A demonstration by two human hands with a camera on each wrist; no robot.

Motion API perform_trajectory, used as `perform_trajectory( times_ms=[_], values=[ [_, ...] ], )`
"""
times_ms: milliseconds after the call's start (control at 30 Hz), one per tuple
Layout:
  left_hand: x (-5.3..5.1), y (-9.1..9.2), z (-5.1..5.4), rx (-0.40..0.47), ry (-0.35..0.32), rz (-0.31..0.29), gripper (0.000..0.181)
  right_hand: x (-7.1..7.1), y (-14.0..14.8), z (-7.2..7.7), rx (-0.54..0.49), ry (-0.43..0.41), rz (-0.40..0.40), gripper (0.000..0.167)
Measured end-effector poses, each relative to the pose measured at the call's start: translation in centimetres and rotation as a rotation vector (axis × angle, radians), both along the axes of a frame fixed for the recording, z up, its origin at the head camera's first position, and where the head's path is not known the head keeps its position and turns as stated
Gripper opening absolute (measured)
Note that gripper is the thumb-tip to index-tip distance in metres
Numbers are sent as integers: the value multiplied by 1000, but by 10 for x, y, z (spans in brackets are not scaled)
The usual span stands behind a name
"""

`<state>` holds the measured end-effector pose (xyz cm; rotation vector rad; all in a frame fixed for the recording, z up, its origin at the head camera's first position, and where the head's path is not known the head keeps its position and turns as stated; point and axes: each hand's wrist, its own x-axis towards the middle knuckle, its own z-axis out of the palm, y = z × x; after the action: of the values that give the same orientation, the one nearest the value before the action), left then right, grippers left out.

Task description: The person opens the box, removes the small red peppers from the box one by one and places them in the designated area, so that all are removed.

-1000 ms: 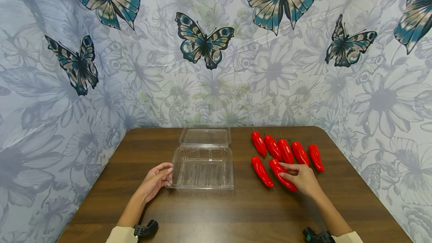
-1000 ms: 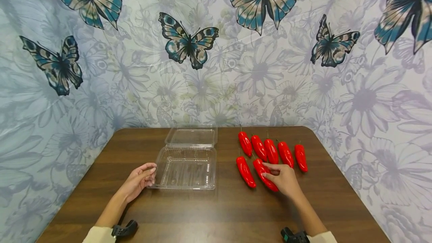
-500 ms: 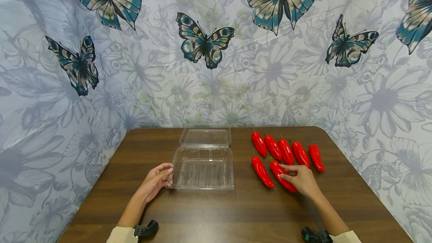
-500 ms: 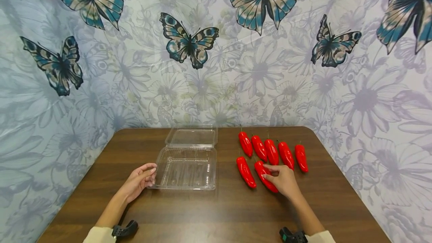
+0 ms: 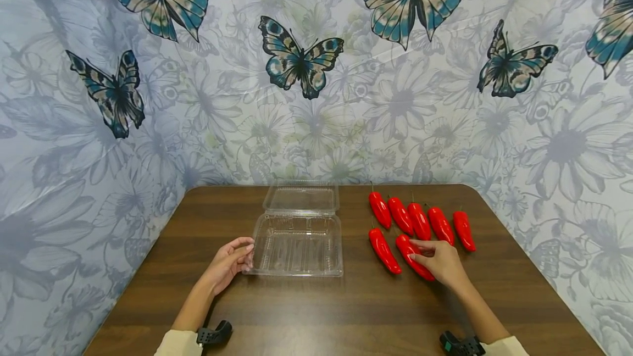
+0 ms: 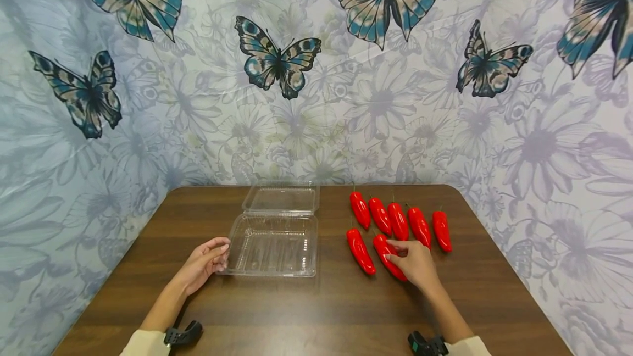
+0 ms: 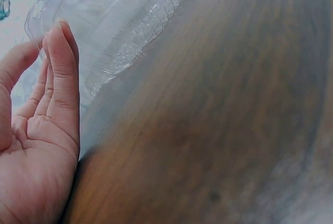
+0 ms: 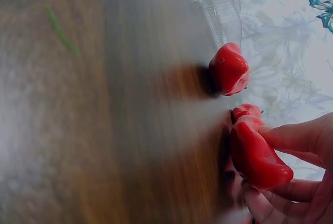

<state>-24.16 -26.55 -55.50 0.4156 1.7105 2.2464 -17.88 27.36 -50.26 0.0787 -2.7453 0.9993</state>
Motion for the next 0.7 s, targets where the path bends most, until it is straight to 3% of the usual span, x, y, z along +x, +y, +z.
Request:
perform_trajectory(
  times_ms=[700],
  values=[
    [2, -1, -1, 14, 14, -16, 22, 2, -4, 0, -18, -45, -12, 39]
  ],
)
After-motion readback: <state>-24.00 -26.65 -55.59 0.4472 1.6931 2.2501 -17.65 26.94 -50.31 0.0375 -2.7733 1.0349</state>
